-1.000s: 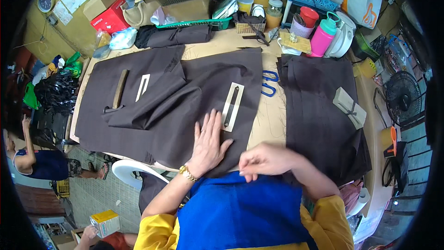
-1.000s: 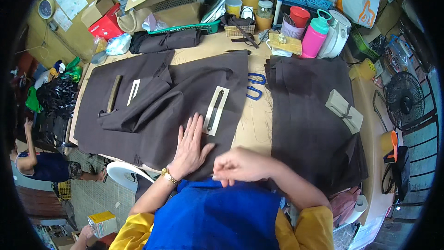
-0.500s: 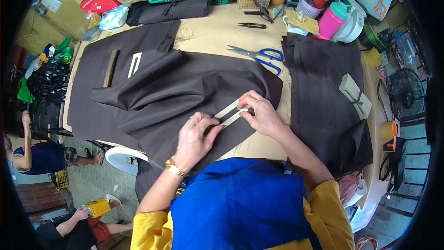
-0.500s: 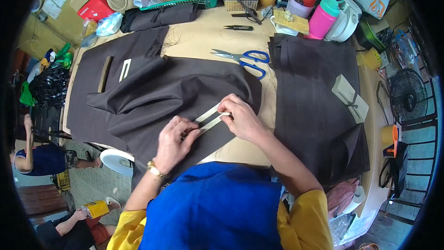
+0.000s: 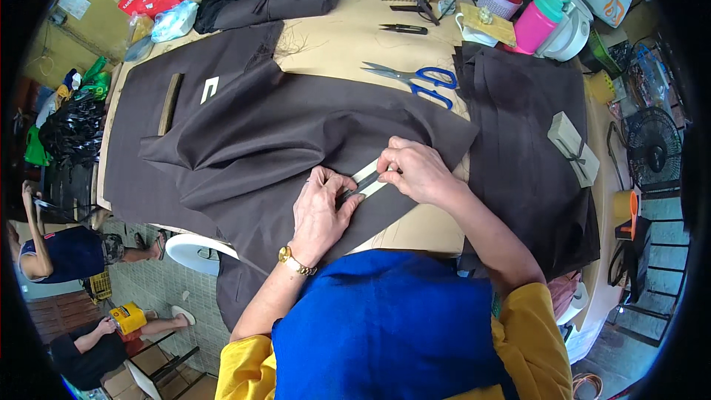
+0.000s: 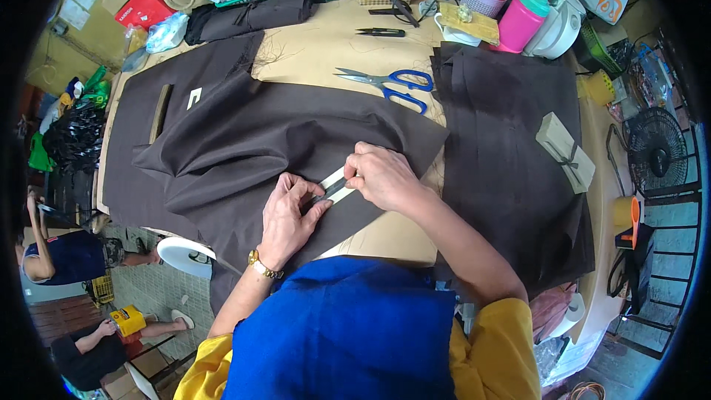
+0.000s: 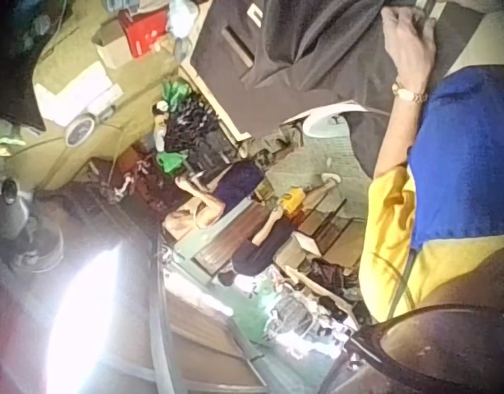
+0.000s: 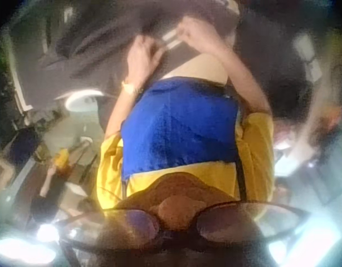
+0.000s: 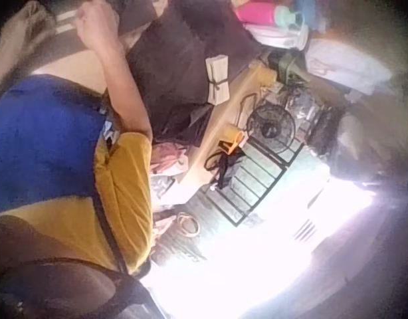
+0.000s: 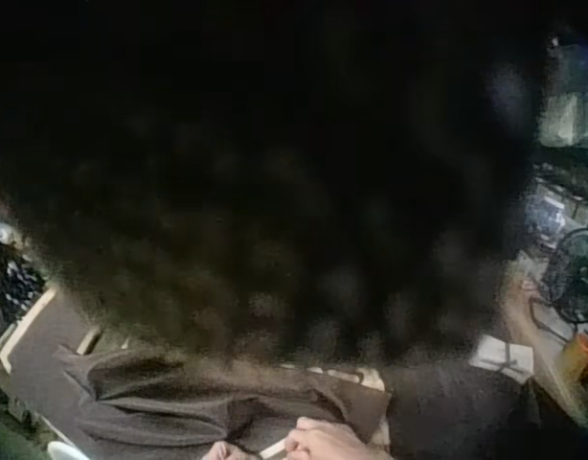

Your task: The person marks lines on a piece of dark fabric using a white marker around a rectangular template and then cuts the fabric with scissors.

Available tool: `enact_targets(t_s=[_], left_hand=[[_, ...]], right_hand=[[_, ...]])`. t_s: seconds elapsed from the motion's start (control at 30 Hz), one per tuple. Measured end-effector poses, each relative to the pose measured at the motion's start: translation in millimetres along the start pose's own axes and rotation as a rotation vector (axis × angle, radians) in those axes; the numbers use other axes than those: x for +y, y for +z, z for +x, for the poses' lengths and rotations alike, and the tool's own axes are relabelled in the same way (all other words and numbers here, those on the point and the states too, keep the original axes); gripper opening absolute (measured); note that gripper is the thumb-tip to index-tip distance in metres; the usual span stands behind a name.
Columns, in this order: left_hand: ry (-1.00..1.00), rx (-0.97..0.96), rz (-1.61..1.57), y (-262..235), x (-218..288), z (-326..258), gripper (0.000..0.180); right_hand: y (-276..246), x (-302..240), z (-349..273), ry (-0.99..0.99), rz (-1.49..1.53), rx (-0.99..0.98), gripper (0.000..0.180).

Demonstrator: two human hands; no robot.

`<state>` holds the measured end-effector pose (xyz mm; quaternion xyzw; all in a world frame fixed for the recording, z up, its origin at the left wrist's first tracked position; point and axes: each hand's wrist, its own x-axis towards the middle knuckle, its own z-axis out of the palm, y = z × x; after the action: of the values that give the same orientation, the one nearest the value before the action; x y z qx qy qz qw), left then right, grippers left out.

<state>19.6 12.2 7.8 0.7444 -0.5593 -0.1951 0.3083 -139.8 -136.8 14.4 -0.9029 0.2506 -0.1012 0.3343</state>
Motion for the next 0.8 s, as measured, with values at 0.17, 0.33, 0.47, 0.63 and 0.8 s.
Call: enact_targets(t_s=[0.17, 0.33, 0.47, 0.63, 0.8], left_hand=[[0.203, 0.092, 0.123, 0, 13, 6, 0.031], [0.163, 0.149, 0.002, 12, 4, 5, 0.026], [0.137, 0.132, 0.019, 14, 0, 6, 0.022], [0.213, 0.175, 0.013, 16, 1, 7, 0.019], [0.197, 0.109, 0.03, 17, 5, 9, 0.016]], right_hand=[[2, 3, 1, -0.018, 0.008, -0.034, 0.009], [8, 9, -4, -0.055, 0.066, 0.032, 0.007], [8, 11, -4, -0.055, 0.097, 0.032, 0.007], [10, 15, -3, -0.11, 0.097, 0.084, 0.007], [5, 13, -3, -0.059, 0.097, 0.004, 0.007]])
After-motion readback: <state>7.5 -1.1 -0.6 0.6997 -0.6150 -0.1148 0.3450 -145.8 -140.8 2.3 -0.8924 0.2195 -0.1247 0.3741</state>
